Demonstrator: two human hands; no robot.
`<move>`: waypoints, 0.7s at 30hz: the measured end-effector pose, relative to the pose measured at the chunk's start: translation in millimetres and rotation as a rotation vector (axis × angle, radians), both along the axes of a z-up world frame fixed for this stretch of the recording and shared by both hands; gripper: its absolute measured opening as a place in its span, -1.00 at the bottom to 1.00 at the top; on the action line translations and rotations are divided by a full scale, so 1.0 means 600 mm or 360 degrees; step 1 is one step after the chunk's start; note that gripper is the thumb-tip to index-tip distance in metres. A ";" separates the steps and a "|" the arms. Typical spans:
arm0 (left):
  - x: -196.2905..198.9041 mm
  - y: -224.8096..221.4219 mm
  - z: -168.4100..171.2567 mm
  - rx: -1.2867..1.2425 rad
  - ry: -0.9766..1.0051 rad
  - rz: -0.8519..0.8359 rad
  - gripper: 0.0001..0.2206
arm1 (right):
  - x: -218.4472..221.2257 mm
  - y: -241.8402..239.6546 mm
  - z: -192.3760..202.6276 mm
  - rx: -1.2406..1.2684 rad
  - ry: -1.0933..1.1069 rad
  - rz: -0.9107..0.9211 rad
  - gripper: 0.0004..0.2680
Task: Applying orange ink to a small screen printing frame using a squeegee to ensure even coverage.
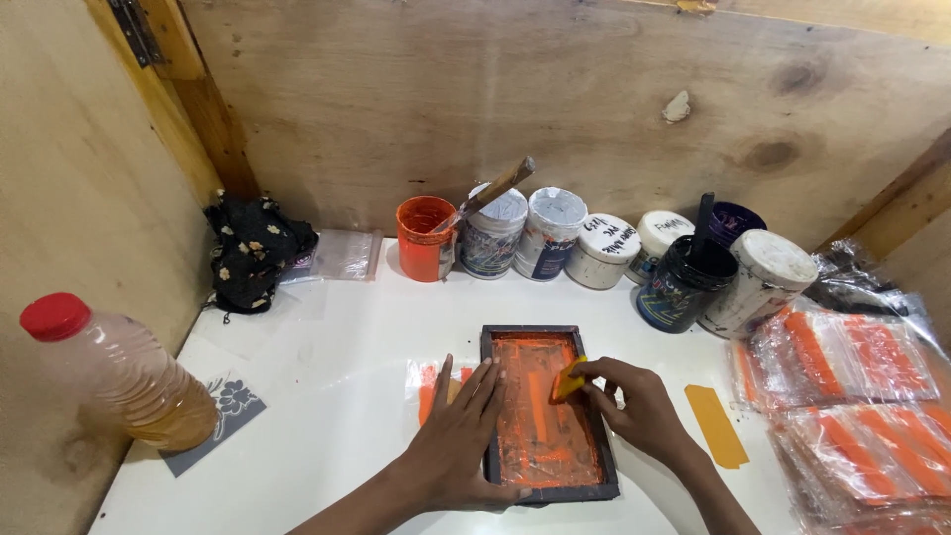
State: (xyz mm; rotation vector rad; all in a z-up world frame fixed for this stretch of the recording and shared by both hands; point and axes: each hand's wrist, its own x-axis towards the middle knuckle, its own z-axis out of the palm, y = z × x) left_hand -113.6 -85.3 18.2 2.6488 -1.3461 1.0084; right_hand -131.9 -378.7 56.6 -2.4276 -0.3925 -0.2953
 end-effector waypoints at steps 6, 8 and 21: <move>0.001 -0.001 0.005 0.0000 0.0779 -0.0238 0.26 | 0.005 -0.002 -0.012 0.0231 -0.0158 -0.0084 -0.80; -0.002 0.000 0.015 0.0010 0.0969 -0.0251 0.21 | 0.003 -0.001 -0.018 0.0098 -0.0374 -0.0080 -0.79; -0.006 -0.002 0.008 0.0006 0.0956 -0.0250 0.23 | 0.055 0.026 -0.020 -0.0617 -0.0957 -0.0243 -0.80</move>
